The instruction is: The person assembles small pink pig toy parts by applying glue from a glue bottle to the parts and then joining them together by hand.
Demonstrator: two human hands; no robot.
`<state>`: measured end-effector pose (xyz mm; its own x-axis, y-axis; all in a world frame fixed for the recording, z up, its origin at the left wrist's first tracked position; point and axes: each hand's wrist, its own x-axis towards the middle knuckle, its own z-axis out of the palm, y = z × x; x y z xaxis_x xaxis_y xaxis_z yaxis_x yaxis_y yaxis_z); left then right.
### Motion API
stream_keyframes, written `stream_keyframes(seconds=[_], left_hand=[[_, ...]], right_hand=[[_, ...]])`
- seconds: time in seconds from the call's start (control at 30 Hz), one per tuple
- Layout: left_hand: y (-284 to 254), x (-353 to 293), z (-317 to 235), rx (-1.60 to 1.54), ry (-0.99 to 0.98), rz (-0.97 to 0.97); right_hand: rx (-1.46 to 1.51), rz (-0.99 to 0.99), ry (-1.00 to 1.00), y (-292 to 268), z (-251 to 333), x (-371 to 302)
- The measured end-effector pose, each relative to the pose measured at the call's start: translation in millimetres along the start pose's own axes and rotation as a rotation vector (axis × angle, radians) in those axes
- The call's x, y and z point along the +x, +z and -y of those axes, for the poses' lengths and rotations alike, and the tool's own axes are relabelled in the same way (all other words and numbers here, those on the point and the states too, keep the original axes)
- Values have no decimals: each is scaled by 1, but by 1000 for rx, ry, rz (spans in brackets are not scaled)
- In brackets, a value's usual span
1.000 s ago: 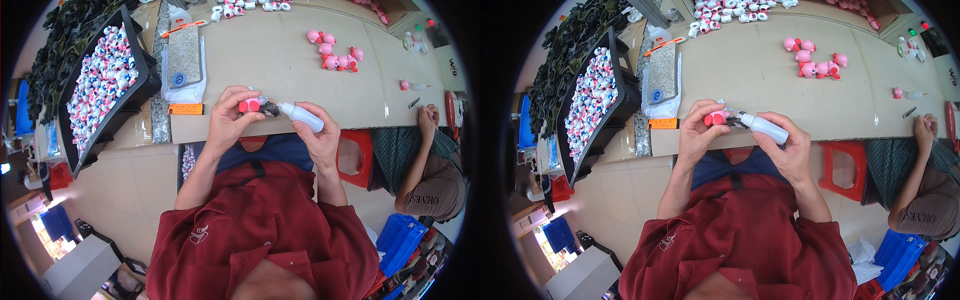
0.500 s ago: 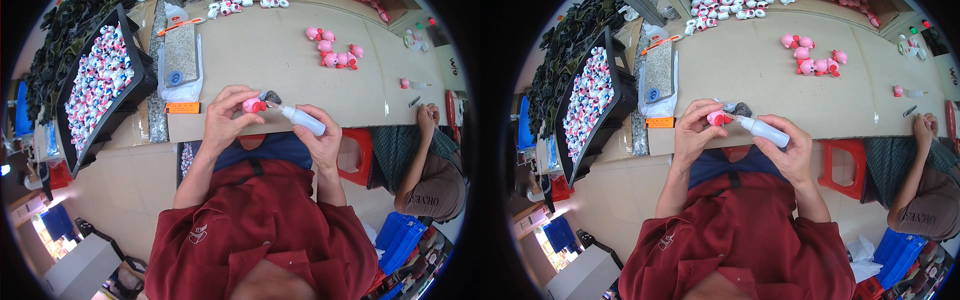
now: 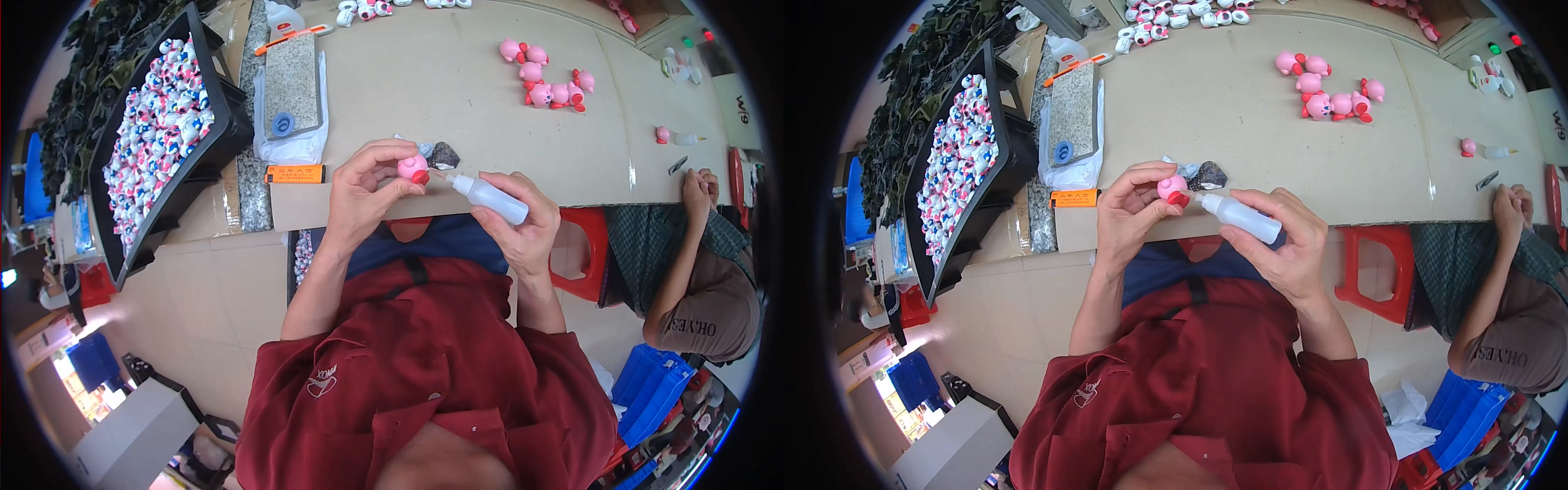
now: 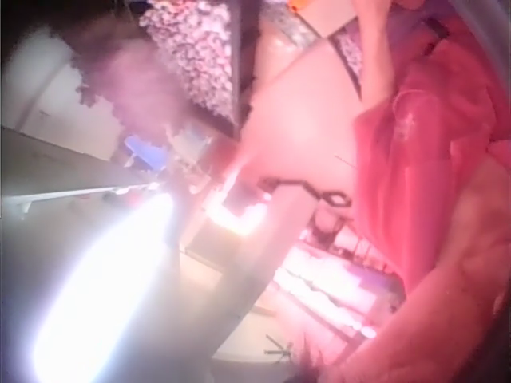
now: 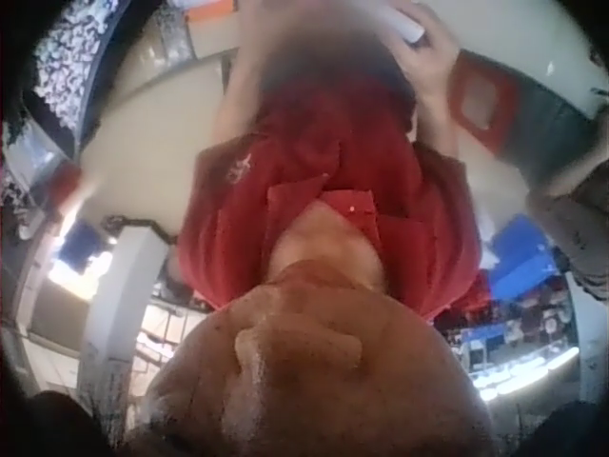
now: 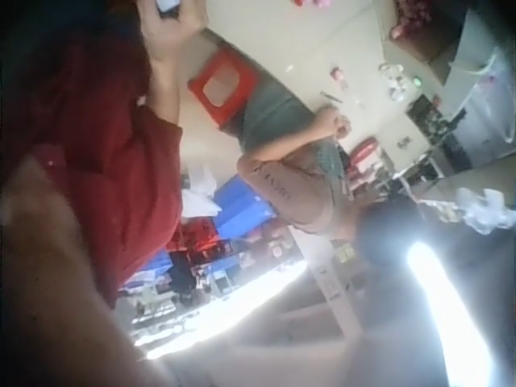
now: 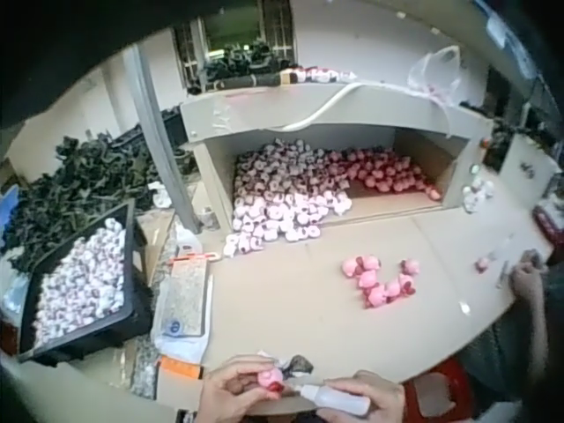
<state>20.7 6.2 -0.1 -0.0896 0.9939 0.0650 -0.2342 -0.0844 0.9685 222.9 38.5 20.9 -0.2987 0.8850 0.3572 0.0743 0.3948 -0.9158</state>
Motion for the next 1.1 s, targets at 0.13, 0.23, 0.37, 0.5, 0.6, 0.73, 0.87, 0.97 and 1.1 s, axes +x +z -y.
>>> stream_keyframes(seconds=[0.13, 0.23, 0.37, 0.5, 0.6, 0.73, 0.87, 0.97, 1.1], left_hand=[[0, 0, -2, 59, 18, -5], [0, -1, -1, 26, -25, -9], [0, -1, -3, -50, -55, -20], [0, 0, -3, -50, -31, -27], [-1, 0, -1, -36, -15, -14], [-2, 1, -1, -32, -27, -6], [-2, 1, -1, -26, -38, -2], [-3, 1, 1, -22, -21, 3], [-3, 1, 0, -36, -26, 0]], right_hand=[[-92, 1, -52, 2, 2, 2], [-114, 3, -60, 3, 2, 2], [-130, -4, -52, 4, 2, 2], [-139, 9, -59, 5, 2, 3], [-128, -2, -56, 5, 1, 3], [-132, 2, -50, 5, 1, 3], [-134, 8, -57, 5, 1, 3], [-127, 3, -59, 6, -1, 3], [-129, 5, -61, 6, 0, 3]])
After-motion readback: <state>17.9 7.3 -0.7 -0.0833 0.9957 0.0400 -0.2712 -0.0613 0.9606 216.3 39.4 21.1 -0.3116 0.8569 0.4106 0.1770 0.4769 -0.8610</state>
